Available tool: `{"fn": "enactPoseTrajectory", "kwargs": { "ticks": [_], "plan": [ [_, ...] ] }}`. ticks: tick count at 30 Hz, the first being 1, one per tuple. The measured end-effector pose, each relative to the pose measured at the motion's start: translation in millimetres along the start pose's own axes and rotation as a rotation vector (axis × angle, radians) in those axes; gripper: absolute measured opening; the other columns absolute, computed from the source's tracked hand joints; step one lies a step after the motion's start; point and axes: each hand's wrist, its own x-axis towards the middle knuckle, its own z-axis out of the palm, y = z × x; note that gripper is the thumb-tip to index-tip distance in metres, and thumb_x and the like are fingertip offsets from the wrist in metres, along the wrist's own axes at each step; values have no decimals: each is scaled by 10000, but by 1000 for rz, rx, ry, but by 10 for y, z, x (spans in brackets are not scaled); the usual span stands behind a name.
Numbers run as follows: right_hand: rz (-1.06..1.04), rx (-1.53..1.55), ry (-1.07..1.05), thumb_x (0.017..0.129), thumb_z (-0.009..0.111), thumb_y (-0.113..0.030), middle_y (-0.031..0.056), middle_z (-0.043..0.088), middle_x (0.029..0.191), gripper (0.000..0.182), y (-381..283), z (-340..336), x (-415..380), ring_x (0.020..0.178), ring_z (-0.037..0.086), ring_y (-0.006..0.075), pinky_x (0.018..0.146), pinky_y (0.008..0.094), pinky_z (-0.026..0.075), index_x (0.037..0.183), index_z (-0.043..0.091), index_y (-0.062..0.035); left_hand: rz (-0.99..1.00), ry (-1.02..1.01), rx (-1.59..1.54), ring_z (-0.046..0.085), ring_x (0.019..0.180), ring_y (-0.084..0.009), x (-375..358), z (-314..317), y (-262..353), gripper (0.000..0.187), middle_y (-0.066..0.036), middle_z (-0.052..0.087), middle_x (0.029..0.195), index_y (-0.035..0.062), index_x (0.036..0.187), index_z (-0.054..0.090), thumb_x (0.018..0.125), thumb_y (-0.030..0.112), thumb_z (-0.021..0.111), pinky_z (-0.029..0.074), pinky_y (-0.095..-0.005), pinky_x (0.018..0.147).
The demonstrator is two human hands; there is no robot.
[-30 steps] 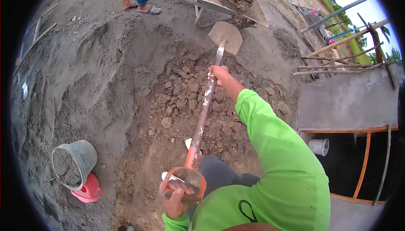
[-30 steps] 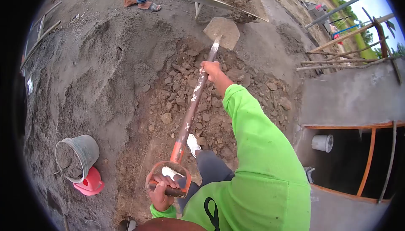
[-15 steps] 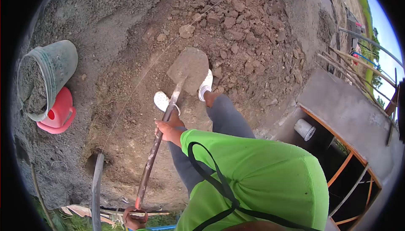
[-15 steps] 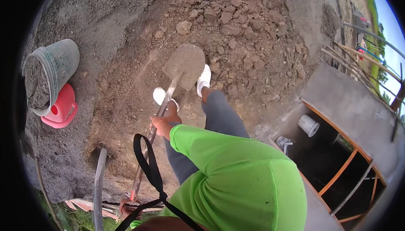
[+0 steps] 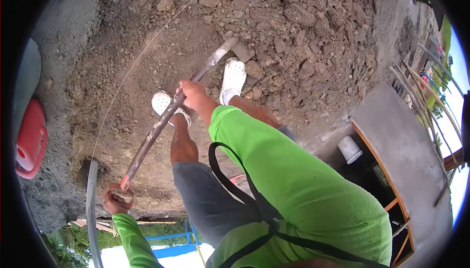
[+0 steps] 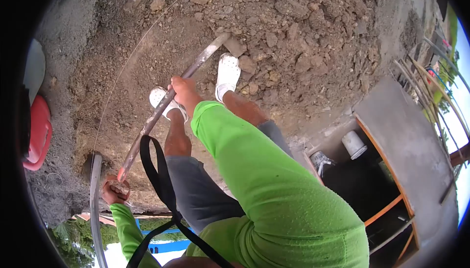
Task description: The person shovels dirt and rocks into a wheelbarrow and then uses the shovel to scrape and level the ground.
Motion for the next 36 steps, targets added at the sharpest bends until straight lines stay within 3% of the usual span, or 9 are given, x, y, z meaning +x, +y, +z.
{"fn": "enactPoseTrajectory", "kwargs": {
  "ticks": [3,8,12,16,22,24,28,34,36],
  "plan": [
    [235,-201,121,813,593,-88,89,483,657,82,-565,61,334,551,502,236,534,467,486,804,551,-18,-97,11,-137,407,368,-145,-1208,752,514,285,-20,410,503,62,665,585,839,207,412,353,-289,261],
    [277,137,123,811,606,-112,49,463,610,87,-839,-13,319,503,474,191,486,407,428,793,532,-69,-43,-51,-129,404,340,-158,-1171,468,296,294,-45,414,493,52,779,621,825,224,388,403,-318,262],
    [189,-128,150,823,582,-78,19,426,600,76,-697,-25,87,518,452,165,515,370,429,772,525,-77,67,-79,-204,389,307,-158,-1260,313,89,295,-40,396,465,78,738,628,824,228,388,427,-338,252],
    [229,-121,88,821,567,-52,26,436,590,83,-508,-162,-542,514,455,170,512,370,431,749,528,-68,85,-122,-234,389,353,-137,-1275,-514,-693,326,-21,369,445,77,717,667,810,196,378,483,-379,305],
    [287,-185,27,822,578,-75,22,441,591,109,-510,-307,-1393,517,463,173,512,379,430,730,518,-73,276,-187,-53,400,383,-123,-2629,-1081,-394,307,6,359,478,85,650,659,766,258,433,462,-335,296],
    [290,-140,51,800,588,-52,50,450,572,106,-742,-365,-1574,509,480,193,488,383,434,711,531,-48,67,-277,-101,407,373,-121,-2715,-1344,-623,254,25,378,476,78,756,595,809,287,461,410,-305,336],
    [121,-195,29,794,585,-52,58,456,575,100,-1906,-294,-1992,490,472,195,472,384,433,710,534,-38,-159,-537,-390,490,436,-199,-3015,-1273,-1063,298,-23,494,553,112,747,555,824,395,505,458,-388,403],
    [-430,-258,28,829,592,-86,31,466,623,100,-4829,592,-3238,505,457,145,457,326,426,763,528,-46,175,-705,-734,411,413,-104,-4597,222,325,349,6,428,531,-5,839,631,760,276,440,437,-254,393],
    [-720,-261,17,823,602,-105,50,494,622,140,-5715,921,-3815,485,498,153,405,319,436,810,501,-9,175,-1294,-834,460,478,-164,-5067,664,951,160,-1,422,538,76,820,485,844,228,443,470,-351,489]
  ]
}}
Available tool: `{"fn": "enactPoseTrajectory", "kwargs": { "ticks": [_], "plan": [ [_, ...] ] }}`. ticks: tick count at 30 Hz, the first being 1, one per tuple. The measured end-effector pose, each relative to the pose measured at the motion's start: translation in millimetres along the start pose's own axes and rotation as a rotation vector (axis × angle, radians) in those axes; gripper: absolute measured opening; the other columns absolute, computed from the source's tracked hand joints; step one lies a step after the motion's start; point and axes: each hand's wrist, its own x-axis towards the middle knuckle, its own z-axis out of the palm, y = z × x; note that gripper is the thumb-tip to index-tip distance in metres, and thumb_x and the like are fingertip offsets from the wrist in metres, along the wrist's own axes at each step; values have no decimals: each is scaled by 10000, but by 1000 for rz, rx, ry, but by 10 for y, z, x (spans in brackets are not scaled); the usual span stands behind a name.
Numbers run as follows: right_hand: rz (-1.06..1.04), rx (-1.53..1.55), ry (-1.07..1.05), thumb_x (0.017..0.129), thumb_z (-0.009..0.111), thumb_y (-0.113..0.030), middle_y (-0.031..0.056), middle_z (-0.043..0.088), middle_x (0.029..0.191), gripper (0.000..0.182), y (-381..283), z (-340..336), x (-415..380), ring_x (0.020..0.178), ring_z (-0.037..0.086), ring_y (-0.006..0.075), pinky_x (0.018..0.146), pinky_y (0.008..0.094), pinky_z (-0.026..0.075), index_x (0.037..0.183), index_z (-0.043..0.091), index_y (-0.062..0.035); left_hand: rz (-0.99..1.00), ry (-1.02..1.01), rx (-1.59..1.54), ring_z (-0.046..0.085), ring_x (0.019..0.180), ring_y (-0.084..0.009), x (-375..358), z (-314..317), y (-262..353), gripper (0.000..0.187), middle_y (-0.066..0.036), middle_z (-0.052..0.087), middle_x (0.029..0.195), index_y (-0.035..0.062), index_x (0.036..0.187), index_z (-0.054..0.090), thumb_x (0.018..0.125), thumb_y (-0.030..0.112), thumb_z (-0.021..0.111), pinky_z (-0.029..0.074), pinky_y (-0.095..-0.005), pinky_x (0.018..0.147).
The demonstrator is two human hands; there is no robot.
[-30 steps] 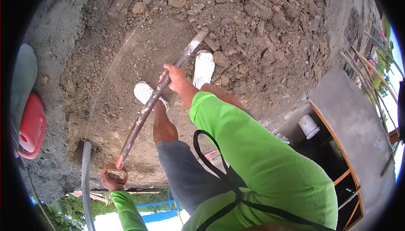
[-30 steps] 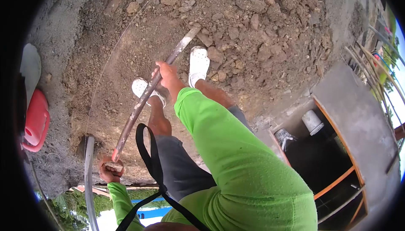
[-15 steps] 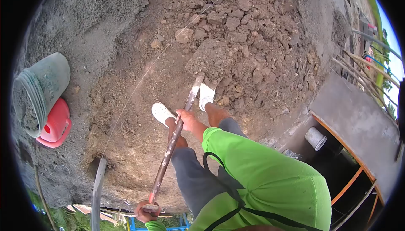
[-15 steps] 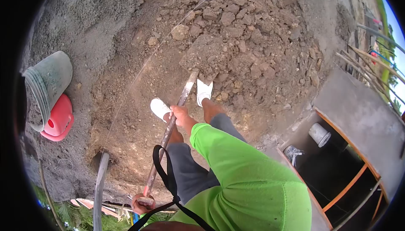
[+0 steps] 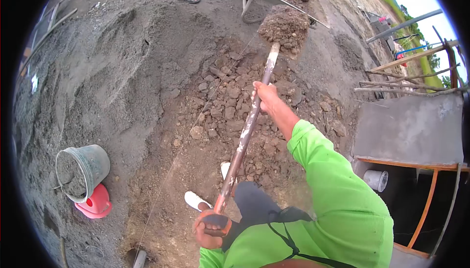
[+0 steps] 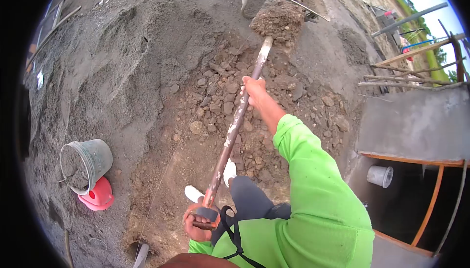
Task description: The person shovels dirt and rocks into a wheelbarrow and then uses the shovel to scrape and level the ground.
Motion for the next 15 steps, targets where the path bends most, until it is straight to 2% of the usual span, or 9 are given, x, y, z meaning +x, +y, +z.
{"fn": "enactPoseTrajectory", "kwargs": {
  "ticks": [2,4,5,6,8,10,11,13,15],
  "plan": [
    [-162,11,-59,831,594,-105,58,497,608,133,-930,-68,240,451,494,156,401,317,444,820,507,-5,26,41,80,500,568,-185,128,1215,99,105,-41,469,637,70,840,460,836,170,493,489,-389,552],
    [-196,-39,-60,836,584,-91,67,498,605,115,-1581,-113,579,451,497,166,404,316,445,839,519,4,32,-149,109,516,613,-201,-117,1954,382,97,-62,478,687,65,838,451,821,126,525,499,-399,568],
    [-151,-63,-70,838,578,-84,70,499,604,108,-1595,-72,530,457,498,169,407,317,446,853,524,8,43,-251,123,524,635,-209,-157,2126,490,106,-72,483,712,62,836,447,814,104,542,503,-405,577],
    [-96,-102,-78,840,572,-77,73,500,604,103,-1445,-37,476,463,500,173,410,317,448,866,529,13,69,-282,165,525,623,-208,-151,2033,547,116,-76,486,706,62,839,444,808,100,549,508,-408,577],
    [19,36,-137,842,562,-80,76,501,606,102,-691,-22,400,491,512,180,426,331,464,858,532,16,110,-318,251,529,598,-207,-118,1428,718,137,-82,491,693,60,844,440,797,92,564,516,-414,577],
    [112,74,-113,829,564,-91,67,484,596,110,330,30,111,482,496,179,434,340,469,814,511,4,72,-185,434,553,587,-210,-195,677,924,174,-91,515,704,50,848,441,776,107,589,530,-406,572],
    [228,78,-85,853,548,-89,39,458,633,65,891,75,-52,498,486,166,434,353,461,867,508,-39,70,-30,422,554,577,-198,-284,259,1002,155,-88,509,675,40,872,452,772,77,565,523,-380,560],
    [422,61,54,849,562,-85,35,457,640,61,1922,234,-566,511,479,167,443,363,439,874,521,-48,61,304,392,555,556,-173,-485,-570,1151,162,-82,497,615,20,921,476,764,17,518,510,-327,537],
    [564,26,40,848,579,-94,29,451,636,51,2790,399,-1126,504,466,168,444,356,430,864,541,-64,2,588,390,523,491,-163,-722,-1346,1381,142,-66,468,569,10,913,512,773,27,495,498,-325,484]
  ]
}}
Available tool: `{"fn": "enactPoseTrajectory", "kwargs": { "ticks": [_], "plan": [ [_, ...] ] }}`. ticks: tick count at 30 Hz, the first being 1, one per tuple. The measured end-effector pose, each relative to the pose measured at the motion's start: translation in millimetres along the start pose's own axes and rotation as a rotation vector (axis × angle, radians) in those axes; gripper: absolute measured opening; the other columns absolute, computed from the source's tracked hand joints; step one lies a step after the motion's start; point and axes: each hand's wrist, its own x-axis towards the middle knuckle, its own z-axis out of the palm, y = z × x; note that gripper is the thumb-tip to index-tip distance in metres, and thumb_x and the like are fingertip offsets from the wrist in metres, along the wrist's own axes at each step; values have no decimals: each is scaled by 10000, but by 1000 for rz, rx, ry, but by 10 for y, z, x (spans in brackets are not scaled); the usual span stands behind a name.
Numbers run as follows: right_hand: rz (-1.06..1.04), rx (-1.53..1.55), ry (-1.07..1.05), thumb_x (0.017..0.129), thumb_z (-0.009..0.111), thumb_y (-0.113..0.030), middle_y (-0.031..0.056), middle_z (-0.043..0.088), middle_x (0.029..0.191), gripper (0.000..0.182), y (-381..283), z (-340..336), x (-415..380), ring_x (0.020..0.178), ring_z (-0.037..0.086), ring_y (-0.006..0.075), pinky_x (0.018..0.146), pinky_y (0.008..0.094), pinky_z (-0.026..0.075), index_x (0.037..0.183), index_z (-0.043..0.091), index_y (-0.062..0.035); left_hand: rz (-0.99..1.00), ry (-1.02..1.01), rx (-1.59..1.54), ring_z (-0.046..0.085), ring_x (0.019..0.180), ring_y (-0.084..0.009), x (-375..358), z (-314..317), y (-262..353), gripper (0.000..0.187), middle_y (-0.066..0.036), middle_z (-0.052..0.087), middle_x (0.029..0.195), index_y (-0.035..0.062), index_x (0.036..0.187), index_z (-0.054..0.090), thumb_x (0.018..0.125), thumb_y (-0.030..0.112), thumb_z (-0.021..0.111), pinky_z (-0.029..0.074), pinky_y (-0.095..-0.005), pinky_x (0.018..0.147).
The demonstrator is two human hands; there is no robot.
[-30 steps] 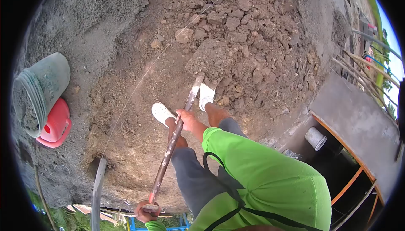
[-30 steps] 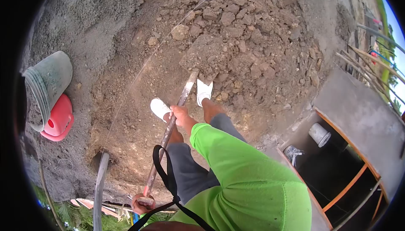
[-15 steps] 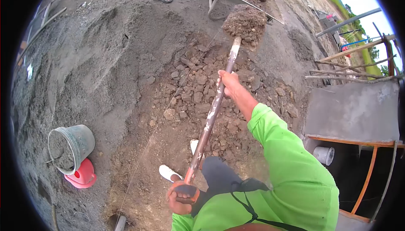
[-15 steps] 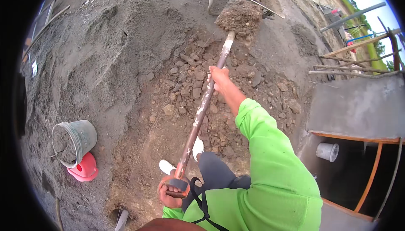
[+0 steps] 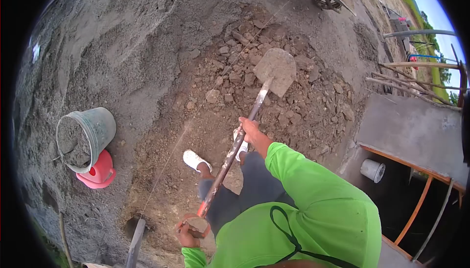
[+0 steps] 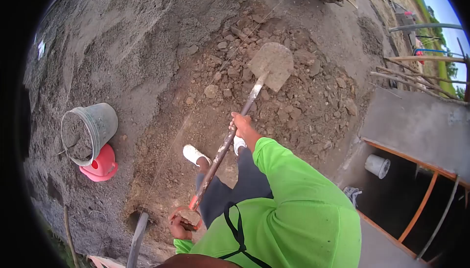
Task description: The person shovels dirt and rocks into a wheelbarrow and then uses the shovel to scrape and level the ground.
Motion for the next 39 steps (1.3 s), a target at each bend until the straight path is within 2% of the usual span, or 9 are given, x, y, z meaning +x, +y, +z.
{"fn": "enactPoseTrajectory", "kwargs": {
  "ticks": [4,8,11,13,18,21,23,25,39],
  "plan": [
    [273,-92,35,852,584,-107,35,451,630,62,1832,272,82,508,477,176,455,366,438,819,553,-64,-66,323,178,455,391,-152,402,-2017,-523,163,-22,407,498,-5,808,604,794,80,466,443,-295,384],
    [351,-244,-48,829,600,-86,63,491,585,158,3161,698,-64,481,535,214,429,377,462,690,542,-40,40,405,460,424,363,-152,200,-2159,53,322,-41,470,504,34,687,668,792,205,416,419,-286,302],
    [644,-160,-207,827,612,-92,52,484,660,109,4142,922,33,550,528,213,538,429,460,851,511,-59,53,381,508,477,349,-207,275,-2508,209,315,-110,509,498,18,665,629,751,249,434,414,-310,284],
    [482,-123,-207,815,629,-105,55,499,625,146,4698,1132,48,524,528,209,496,387,445,730,521,-56,40,377,529,513,339,-243,442,-2674,306,322,-156,535,493,7,649,603,723,278,446,410,-326,272],
    [559,-176,-29,793,615,-64,80,507,618,110,4218,1954,1030,488,518,220,461,386,440,761,519,-21,-53,754,311,430,290,-195,1841,-2828,17,280,-26,399,464,55,661,612,736,277,459,405,-312,257],
    [354,-208,-10,795,583,-63,85,484,613,83,2747,1857,2039,517,518,232,490,423,446,772,516,-20,-242,626,224,424,331,-160,2610,-716,52,213,-28,425,505,39,732,584,769,246,548,428,-304,316],
    [217,-120,-147,833,551,-53,72,480,632,112,1713,1511,2891,559,510,217,521,430,453,727,517,-45,-130,331,24,433,392,-137,3244,-830,-923,159,-14,422,531,57,763,553,820,202,523,436,-296,364],
    [155,-200,-159,851,567,-93,64,483,642,95,1099,1355,3261,558,514,213,529,433,457,775,536,-46,-120,297,-14,449,438,-121,3220,230,-947,148,-5,419,530,74,736,506,857,147,462,411,-278,371],
    [237,-58,-114,811,579,-67,59,470,602,93,1246,1070,2513,519,472,185,492,361,447,739,525,-42,-94,503,133,423,371,-129,2199,-54,-894,209,-19,395,486,57,667,514,830,176,460,397,-282,304]
  ]
}}
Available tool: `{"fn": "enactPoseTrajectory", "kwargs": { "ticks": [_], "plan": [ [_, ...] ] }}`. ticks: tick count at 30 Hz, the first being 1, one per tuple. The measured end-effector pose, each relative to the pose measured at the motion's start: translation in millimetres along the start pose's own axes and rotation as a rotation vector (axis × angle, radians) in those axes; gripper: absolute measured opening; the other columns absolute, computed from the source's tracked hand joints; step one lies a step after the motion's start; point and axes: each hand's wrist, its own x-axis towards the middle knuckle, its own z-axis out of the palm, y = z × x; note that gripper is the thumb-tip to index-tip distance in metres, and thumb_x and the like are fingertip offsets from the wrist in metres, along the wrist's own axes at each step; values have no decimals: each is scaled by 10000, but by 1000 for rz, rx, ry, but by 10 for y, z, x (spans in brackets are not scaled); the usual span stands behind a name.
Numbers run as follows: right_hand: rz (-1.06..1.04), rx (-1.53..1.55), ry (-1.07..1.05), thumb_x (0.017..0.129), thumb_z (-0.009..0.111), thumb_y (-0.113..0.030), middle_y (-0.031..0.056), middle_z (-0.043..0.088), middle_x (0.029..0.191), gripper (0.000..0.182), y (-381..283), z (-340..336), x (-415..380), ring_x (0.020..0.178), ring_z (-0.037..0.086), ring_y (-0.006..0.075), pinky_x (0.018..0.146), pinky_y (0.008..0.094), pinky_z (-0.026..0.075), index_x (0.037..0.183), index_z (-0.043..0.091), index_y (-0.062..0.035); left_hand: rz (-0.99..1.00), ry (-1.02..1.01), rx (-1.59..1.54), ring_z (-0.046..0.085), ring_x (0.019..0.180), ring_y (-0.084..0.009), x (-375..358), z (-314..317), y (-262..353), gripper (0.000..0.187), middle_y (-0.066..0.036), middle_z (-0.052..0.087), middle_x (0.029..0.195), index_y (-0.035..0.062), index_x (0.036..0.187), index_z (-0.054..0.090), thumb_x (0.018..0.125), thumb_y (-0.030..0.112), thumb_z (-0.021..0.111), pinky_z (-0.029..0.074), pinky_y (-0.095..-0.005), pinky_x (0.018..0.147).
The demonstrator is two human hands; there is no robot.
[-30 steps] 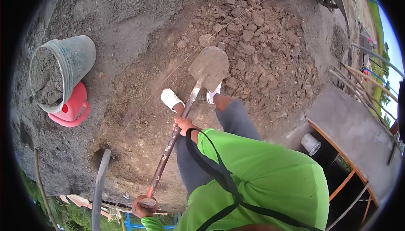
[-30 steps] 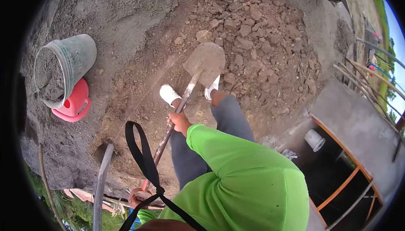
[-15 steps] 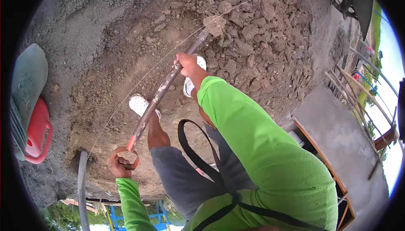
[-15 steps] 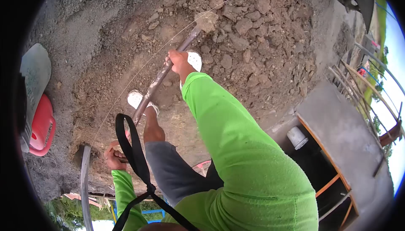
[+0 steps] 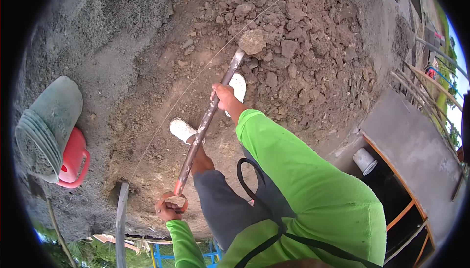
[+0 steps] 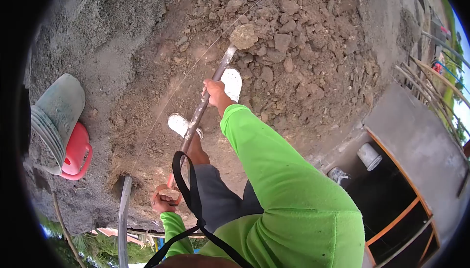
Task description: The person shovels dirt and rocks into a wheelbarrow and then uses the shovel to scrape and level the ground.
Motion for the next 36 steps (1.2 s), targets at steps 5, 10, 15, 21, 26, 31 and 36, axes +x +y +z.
{"fn": "enactPoseTrajectory", "kwargs": {
  "ticks": [5,10,15,21,26,31,36],
  "plan": [
    [102,35,-12,824,576,-76,51,461,601,97,298,-117,-806,534,470,183,511,363,444,743,532,-46,44,-76,-80,395,353,-140,-713,-730,158,266,-10,343,470,44,664,659,780,184,464,456,-359,291],
    [130,77,-44,799,597,-59,65,504,648,54,377,-572,-1267,526,489,187,495,371,451,776,552,-41,-60,-52,143,395,364,-152,-1747,-746,626,280,-14,306,443,39,664,671,739,240,490,503,-437,346],
    [50,7,120,800,580,-20,52,454,596,117,-390,-871,-1773,516,463,182,484,371,429,696,531,-44,-24,-257,244,396,374,-158,-2422,-547,756,272,-32,361,485,27,706,652,746,242,490,521,-391,393],
    [-328,-5,167,800,568,-26,55,460,602,62,-2427,-1021,-2743,492,465,174,435,355,428,752,528,-26,-75,-455,-122,414,409,-141,-2107,288,187,172,-27,399,528,33,727,543,776,179,469,460,-298,397],
    [-895,-41,139,827,591,-82,64,497,694,149,-4456,-924,-4083,524,515,161,439,335,467,892,495,12,40,-1115,-406,500,593,-144,-3630,1725,1393,95,-43,465,650,46,869,444,825,107,500,472,-306,558],
    [-965,-194,216,833,569,-79,72,526,652,86,-5219,-952,-4719,500,536,173,431,318,484,843,526,-6,180,-1652,-397,555,733,-189,-4840,1600,2209,185,-65,496,714,34,869,428,788,18,595,481,-380,715],
    [-686,44,99,781,530,-69,70,472,610,74,-3020,-651,-3756,471,501,186,411,361,460,774,483,-12,383,-1453,-107,561,652,-172,-3307,320,2036,202,-97,546,714,13,843,431,719,-69,568,494,-340,655]
  ]
}}
